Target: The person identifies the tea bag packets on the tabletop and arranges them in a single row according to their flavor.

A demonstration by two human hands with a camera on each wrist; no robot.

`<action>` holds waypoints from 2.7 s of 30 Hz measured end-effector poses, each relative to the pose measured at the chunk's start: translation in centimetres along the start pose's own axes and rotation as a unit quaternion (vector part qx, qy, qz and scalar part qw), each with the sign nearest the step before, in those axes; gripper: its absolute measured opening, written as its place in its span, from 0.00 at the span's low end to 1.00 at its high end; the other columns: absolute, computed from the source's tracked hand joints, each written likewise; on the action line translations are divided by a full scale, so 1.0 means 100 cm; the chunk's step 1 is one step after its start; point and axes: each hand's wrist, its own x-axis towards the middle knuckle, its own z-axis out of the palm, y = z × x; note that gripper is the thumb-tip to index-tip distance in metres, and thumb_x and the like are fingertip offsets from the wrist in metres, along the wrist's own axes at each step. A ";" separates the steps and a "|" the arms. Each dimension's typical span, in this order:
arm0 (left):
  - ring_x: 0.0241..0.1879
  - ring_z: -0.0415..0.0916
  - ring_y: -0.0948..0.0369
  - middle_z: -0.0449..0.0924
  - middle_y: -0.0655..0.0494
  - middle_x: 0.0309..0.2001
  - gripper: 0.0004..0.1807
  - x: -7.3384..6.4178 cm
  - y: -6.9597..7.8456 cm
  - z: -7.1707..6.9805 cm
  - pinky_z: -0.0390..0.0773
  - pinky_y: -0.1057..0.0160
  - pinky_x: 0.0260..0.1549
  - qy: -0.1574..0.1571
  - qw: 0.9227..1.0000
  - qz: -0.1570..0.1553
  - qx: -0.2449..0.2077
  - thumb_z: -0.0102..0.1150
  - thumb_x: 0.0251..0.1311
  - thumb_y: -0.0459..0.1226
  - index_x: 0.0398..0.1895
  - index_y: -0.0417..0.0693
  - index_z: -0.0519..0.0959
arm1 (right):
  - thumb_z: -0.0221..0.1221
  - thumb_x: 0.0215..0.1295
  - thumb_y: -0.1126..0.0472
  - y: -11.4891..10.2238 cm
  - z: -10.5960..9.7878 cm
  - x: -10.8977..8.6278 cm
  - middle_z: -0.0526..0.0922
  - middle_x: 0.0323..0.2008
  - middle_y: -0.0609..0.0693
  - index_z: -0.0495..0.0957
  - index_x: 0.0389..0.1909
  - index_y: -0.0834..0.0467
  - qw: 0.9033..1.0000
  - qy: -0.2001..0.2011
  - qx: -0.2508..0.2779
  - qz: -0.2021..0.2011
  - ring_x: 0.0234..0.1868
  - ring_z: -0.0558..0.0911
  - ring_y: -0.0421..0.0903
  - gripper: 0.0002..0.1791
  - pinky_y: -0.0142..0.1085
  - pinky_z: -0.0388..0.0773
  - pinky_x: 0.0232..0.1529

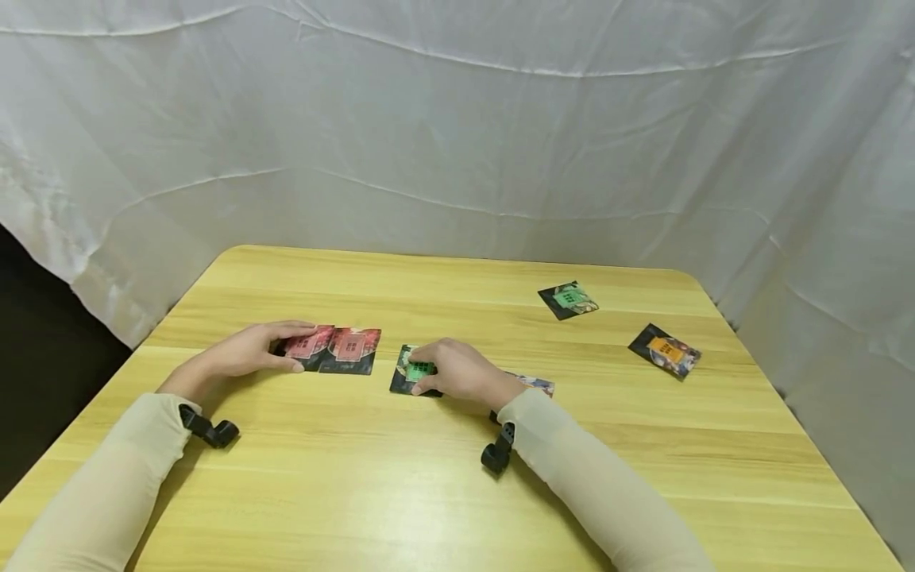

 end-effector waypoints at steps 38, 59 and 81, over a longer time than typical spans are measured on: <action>0.70 0.56 0.40 0.62 0.44 0.71 0.41 -0.001 0.001 0.000 0.57 0.38 0.65 0.000 1.000 0.002 0.007 0.67 0.57 0.54 0.72 0.48 0.66 | 0.65 0.61 0.45 0.009 -0.001 0.037 0.69 0.68 0.46 0.70 0.69 0.48 0.997 -0.038 0.065 0.025 0.69 0.66 0.47 0.35 0.43 0.63 0.68; 0.70 0.56 0.41 0.63 0.44 0.71 0.41 0.001 0.000 0.000 0.58 0.39 0.65 -0.002 1.000 0.005 0.008 0.67 0.57 0.53 0.72 0.47 0.67 | 0.63 0.63 0.44 0.012 -0.004 0.039 0.67 0.70 0.45 0.68 0.70 0.47 0.997 -0.047 0.053 0.022 0.71 0.63 0.48 0.35 0.44 0.61 0.69; 0.70 0.56 0.41 0.63 0.44 0.71 0.41 0.000 0.001 0.001 0.58 0.38 0.64 -0.002 1.000 0.000 -0.006 0.68 0.56 0.53 0.71 0.48 0.67 | 0.64 0.63 0.44 0.004 -0.011 0.042 0.67 0.70 0.49 0.69 0.70 0.53 0.998 -0.055 0.005 0.000 0.69 0.66 0.50 0.36 0.44 0.62 0.68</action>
